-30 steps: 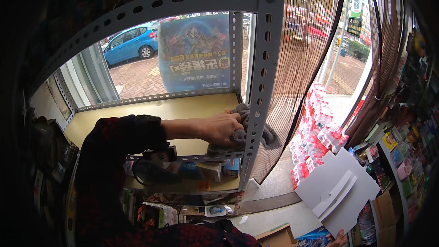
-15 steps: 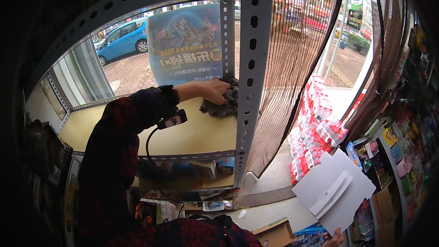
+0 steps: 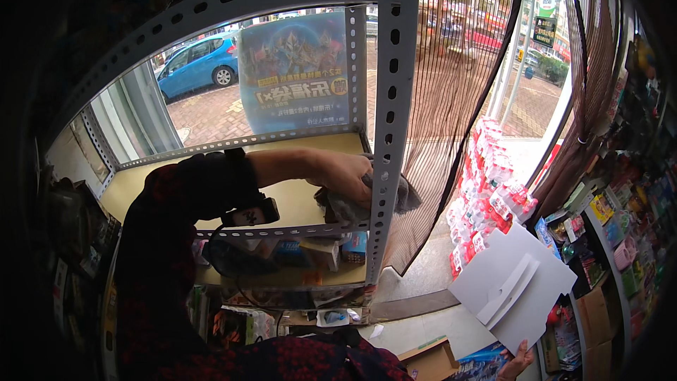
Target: The person wipes a metal shelf with a cloth, then picks up a cardboard sign and attaches it to the shelf using adhesive tape. The sign is adjusted and smoothed onto the shelf surface.
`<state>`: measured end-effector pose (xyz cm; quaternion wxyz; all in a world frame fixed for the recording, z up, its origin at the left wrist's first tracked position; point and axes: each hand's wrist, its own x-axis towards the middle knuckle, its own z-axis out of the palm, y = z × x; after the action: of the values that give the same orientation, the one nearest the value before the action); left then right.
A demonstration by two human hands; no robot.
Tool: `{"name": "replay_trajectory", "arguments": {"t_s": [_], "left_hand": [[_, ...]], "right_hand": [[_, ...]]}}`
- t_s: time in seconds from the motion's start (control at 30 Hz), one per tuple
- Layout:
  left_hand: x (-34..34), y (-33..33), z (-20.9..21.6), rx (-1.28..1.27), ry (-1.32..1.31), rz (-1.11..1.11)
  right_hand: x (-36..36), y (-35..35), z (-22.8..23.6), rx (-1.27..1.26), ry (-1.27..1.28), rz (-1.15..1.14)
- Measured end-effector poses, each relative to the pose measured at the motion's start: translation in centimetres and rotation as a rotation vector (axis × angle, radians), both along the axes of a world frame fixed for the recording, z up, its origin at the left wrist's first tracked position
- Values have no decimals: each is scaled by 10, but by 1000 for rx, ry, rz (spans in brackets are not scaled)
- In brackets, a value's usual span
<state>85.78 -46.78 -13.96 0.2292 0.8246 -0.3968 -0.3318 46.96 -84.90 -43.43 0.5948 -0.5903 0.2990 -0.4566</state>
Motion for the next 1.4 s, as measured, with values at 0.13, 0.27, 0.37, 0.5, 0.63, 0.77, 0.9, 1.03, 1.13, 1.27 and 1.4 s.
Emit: {"name": "replay_trajectory", "arguments": {"t_s": [0.13,0.27,0.37,0.5,0.63,0.77,0.9,1.03,1.13,1.27,1.4], "left_hand": [[33,14,43,-448,402,96],[40,15,76,-905,383,232],[30,36,84,-616,-37,373],[18,128,82,-375,-468,108],[-5,242,69,-65,-562,138],[-39,318,45,446,-455,396],[-49,315,2,404,-498,341],[-20,240,-15,209,-556,93],[-9,149,-21,109,-618,-66],[-13,40,-24,-60,-729,-190],[-2,29,-5,-183,-556,-260]], "right_hand": [[-9,3,2,-6,16,-25],[-15,4,3,-14,38,-46],[-13,5,0,-15,50,-53],[-3,4,-4,-33,37,-43],[18,-2,-8,-18,45,67],[43,-8,-10,-51,55,131],[62,-7,-14,-24,42,186],[62,-15,-31,-35,72,192],[42,-29,-58,-249,240,23],[13,-56,-90,-633,536,25],[16,-76,-103,-565,572,-42]]}}
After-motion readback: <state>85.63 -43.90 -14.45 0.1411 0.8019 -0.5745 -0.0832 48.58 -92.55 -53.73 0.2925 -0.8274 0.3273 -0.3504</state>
